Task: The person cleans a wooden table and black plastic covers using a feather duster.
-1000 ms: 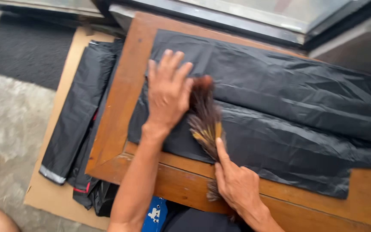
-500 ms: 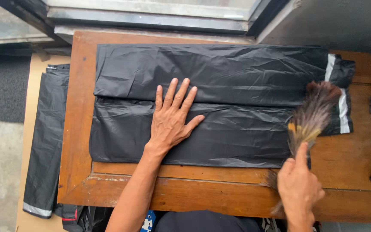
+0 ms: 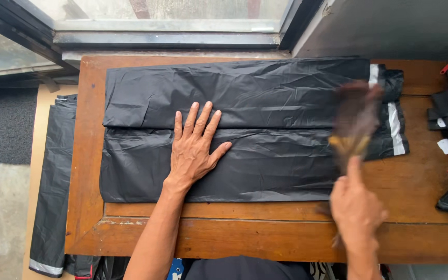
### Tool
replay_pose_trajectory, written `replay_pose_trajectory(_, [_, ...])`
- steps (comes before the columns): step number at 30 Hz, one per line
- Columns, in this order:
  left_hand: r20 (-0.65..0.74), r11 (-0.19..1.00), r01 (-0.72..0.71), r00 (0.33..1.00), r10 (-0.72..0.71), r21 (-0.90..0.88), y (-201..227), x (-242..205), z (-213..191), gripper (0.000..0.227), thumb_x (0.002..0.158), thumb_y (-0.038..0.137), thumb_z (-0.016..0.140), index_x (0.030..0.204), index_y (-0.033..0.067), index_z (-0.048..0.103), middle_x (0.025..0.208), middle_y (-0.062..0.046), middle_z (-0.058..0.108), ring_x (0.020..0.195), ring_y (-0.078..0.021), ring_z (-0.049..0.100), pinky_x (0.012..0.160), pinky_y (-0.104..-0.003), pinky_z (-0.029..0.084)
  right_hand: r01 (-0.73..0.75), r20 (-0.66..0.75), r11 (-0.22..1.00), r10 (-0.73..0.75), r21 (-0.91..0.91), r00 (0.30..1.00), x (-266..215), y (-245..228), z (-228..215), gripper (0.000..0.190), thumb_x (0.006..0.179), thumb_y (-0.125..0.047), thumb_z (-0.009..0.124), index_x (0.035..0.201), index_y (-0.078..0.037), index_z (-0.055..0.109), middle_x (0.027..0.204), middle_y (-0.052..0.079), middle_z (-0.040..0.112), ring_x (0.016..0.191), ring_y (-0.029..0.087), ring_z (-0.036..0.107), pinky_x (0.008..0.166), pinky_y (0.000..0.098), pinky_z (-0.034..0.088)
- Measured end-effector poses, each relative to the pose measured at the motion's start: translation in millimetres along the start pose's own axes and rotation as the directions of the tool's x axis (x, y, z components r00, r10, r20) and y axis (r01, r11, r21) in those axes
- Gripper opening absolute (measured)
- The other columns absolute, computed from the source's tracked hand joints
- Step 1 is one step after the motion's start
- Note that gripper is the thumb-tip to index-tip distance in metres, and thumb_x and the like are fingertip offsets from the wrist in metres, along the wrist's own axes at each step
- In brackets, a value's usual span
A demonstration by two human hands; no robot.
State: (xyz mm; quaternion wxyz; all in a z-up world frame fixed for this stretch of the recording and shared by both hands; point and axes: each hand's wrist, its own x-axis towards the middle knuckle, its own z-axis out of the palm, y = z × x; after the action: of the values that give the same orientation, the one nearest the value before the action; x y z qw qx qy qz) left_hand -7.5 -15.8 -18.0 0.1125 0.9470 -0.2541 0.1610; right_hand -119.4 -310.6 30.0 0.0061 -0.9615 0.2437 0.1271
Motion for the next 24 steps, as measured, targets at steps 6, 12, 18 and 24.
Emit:
replay_pose_trajectory(6, [-0.024, 1.0, 0.006, 1.0, -0.006, 0.01, 1, 1, 2, 0.067, 0.092, 0.053, 0.057, 0.144, 0.0129, 0.042, 0.152, -0.008, 0.035, 0.142, -0.0307, 0.029, 0.116, -0.054, 0.017, -0.138, -0.199, 0.961, 0.188, 0.241, 0.962, 13, 25, 16, 0.055, 0.098, -0.035, 0.038, 0.147, -0.014, 0.051, 0.089, 0.036, 0.067, 0.083, 0.059, 0.06, 0.069, 0.0632, 0.045])
replay_pose_trajectory(12, [-0.023, 1.0, -0.01, 1.0, 0.01, 0.014, 2, 1, -3, 0.065, 0.093, 0.051, 0.055, 0.144, 0.0131, 0.04, 0.152, -0.008, 0.034, 0.143, -0.0302, 0.028, 0.116, -0.053, 0.017, 0.39, -0.422, 0.9, -0.283, 0.193, 0.862, -18, -39, 30, 0.05, 0.092, -0.035, 0.051, 0.14, -0.024, 0.052, 0.038, -0.003, 0.038, 0.031, 0.015, 0.037, 0.033, 0.034, 0.038])
replay_pose_trajectory(18, [0.021, 0.999, -0.03, 0.999, 0.029, 0.016, -3, -14, -16, 0.058, 0.092, 0.05, 0.053, 0.129, 0.0065, 0.053, 0.151, -0.01, 0.036, 0.142, -0.0309, 0.028, 0.116, -0.052, 0.017, 0.6, -0.244, 0.763, -0.551, 0.24, 0.798, -30, -45, 28, 0.048, 0.086, -0.033, 0.053, 0.134, -0.034, 0.053, 0.063, -0.006, 0.062, 0.046, 0.03, 0.056, 0.048, 0.0432, 0.048])
replay_pose_trajectory(24, [0.045, 0.999, 0.038, 0.998, -0.039, 0.005, -8, -32, -20, 0.067, 0.092, 0.051, 0.054, 0.145, 0.0143, 0.038, 0.154, -0.007, 0.033, 0.144, -0.0294, 0.026, 0.118, -0.052, 0.015, -0.21, 0.157, 0.959, 0.182, 0.191, 0.971, 19, 25, -1, 0.047, 0.092, -0.051, 0.041, 0.138, -0.058, 0.042, 0.075, 0.013, 0.072, 0.079, 0.035, 0.066, 0.066, 0.0417, 0.047])
